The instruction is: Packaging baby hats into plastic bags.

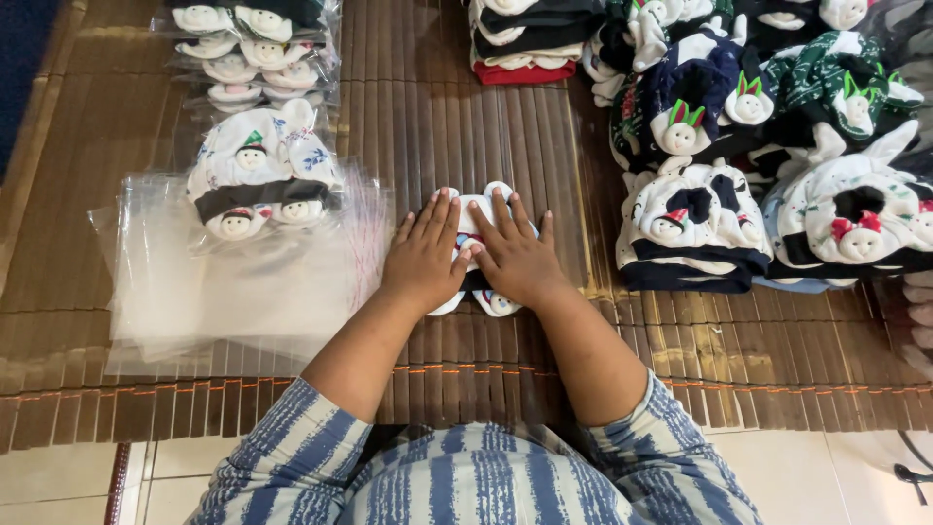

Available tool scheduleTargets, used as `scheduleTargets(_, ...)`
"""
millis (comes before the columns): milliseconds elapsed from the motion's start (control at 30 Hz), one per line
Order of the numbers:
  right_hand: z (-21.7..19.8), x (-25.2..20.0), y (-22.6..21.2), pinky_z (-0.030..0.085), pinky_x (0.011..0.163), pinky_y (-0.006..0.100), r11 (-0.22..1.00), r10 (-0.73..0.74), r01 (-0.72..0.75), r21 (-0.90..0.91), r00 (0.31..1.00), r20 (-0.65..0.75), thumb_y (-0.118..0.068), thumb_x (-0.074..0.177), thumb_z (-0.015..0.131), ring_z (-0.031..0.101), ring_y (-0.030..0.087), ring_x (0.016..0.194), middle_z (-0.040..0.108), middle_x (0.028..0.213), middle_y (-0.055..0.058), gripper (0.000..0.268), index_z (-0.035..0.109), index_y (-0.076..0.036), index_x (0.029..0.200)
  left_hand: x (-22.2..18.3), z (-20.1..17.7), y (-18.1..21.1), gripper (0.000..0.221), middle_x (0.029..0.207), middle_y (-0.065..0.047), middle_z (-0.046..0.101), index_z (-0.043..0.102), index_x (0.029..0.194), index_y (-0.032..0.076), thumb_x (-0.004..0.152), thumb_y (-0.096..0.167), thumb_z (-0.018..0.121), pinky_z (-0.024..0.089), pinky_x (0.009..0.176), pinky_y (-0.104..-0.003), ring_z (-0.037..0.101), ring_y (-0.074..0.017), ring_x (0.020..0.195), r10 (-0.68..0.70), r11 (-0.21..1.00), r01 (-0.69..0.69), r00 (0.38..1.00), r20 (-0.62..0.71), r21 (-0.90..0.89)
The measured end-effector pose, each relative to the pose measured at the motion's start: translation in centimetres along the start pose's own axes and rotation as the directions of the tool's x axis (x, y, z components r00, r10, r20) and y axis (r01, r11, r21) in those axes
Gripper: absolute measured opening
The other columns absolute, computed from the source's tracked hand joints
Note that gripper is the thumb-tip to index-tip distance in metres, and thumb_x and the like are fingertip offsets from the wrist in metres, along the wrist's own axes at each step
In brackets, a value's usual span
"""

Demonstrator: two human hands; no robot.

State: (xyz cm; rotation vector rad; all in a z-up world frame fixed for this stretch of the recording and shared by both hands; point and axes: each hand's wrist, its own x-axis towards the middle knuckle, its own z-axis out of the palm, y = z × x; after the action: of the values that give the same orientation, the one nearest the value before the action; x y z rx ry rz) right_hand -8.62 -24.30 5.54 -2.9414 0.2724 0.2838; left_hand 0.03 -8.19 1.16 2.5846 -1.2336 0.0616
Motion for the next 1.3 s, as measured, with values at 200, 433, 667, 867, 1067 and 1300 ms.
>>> scheduleTargets(200, 0.8, -0.6, 2.2, 0.022, 0.116, 0.072, 0.915, -0.012, 0.135, 0.380, 0.951, -0.309, -0.056, 0.096, 0.062, 0.030, 0.041, 0.151, 0.029, 0.165, 0.020, 0.079, 0.034, -0.022, 0.161, -0.3, 0.2, -1.1, 0.067, 0.164, -0.023, 0.030, 0.034, 0.158, 0.001, 0.102, 0.032, 0.054, 0.030, 0.119, -0.054, 0.032, -0.0393, 0.151, -0.091, 0.953, 0.026, 0.975, -0.205, -0.301)
scheduleTargets(433, 5.2, -1.4, 3.6, 0.059, 0.078, 0.051, 0.929, 0.371, -0.294, 0.227, 0.766, -0.526, -0.082, 0.078, 0.066, 0.070, 0.042, 0.093, 0.064, 0.106, 0.018, 0.088, 0.057, -0.007, 0.123, -2.6, -1.9, 0.1, 0.061, 0.099, -0.006, 0.053, 0.058, 0.107, 0.015, 0.077, 0.066, 0.070, 0.048, 0.073, -0.048, 0.059, -0.0299, 0.091, -0.460, 0.869, 0.495, 0.818, -0.346, 0.016)
scheduleTargets(667, 3.2, -2.0, 2.6, 0.059, 0.070, 0.056, 0.891, 0.435, -0.342, 0.298, 0.832, -0.344, -0.076, 0.073, 0.073, 0.071, 0.046, 0.088, 0.066, 0.092, 0.022, 0.080, 0.060, -0.001, 0.095, -2.1, -3.1, 0.4, 0.069, 0.095, -0.015, 0.070, 0.058, 0.107, 0.013, 0.077, 0.075, 0.062, 0.047, 0.074, -0.051, 0.066, -0.0398, 0.093, -0.586, 0.801, 0.588, 0.809, 0.047, -0.111)
scheduleTargets(867, 4.8, -1.1, 3.2, 0.060, 0.081, 0.050, 0.838, 0.462, -0.346, 0.422, 0.862, -0.210, -0.062, 0.077, 0.077, 0.069, 0.045, 0.102, 0.059, 0.113, 0.018, 0.065, 0.061, -0.010, 0.112, -2.2, -2.5, 0.6, 0.059, 0.105, -0.018, 0.065, 0.057, 0.111, 0.009, 0.081, 0.059, 0.068, 0.054, 0.081, -0.051, 0.068, -0.0413, 0.100, -0.556, 0.803, 0.548, 0.831, 0.039, -0.233)
scheduleTargets(1067, 4.0, -0.7, 3.6, 0.055, 0.095, 0.052, 0.769, 0.464, -0.378, 0.515, 0.885, -0.043, -0.056, 0.074, 0.081, 0.066, 0.044, 0.114, 0.065, 0.119, 0.022, 0.068, 0.046, -0.017, 0.118, -1.8, -1.4, 0.4, 0.072, 0.120, -0.019, 0.063, 0.040, 0.131, 0.010, 0.081, 0.049, 0.075, 0.058, 0.088, -0.051, 0.069, -0.0421, 0.108, -0.516, 0.763, 0.544, 0.838, 0.178, -0.350)
scheduleTargets(1300, 3.2, -1.0, -1.9, 0.063, 0.055, 0.034, 0.943, 0.183, -0.319, -0.095, 0.735, -0.653, -0.021, 0.080, 0.072, 0.071, 0.028, 0.072, 0.056, 0.086, 0.006, 0.031, 0.052, -0.011, 0.102, -1.7, -3.0, 4.5, 0.063, 0.111, -0.021, 0.056, 0.046, 0.124, 0.005, 0.075, 0.022, 0.082, 0.059, 0.082, -0.051, 0.069, -0.0455, 0.097, -0.330, 0.925, 0.286, 0.931, -0.156, -0.249)
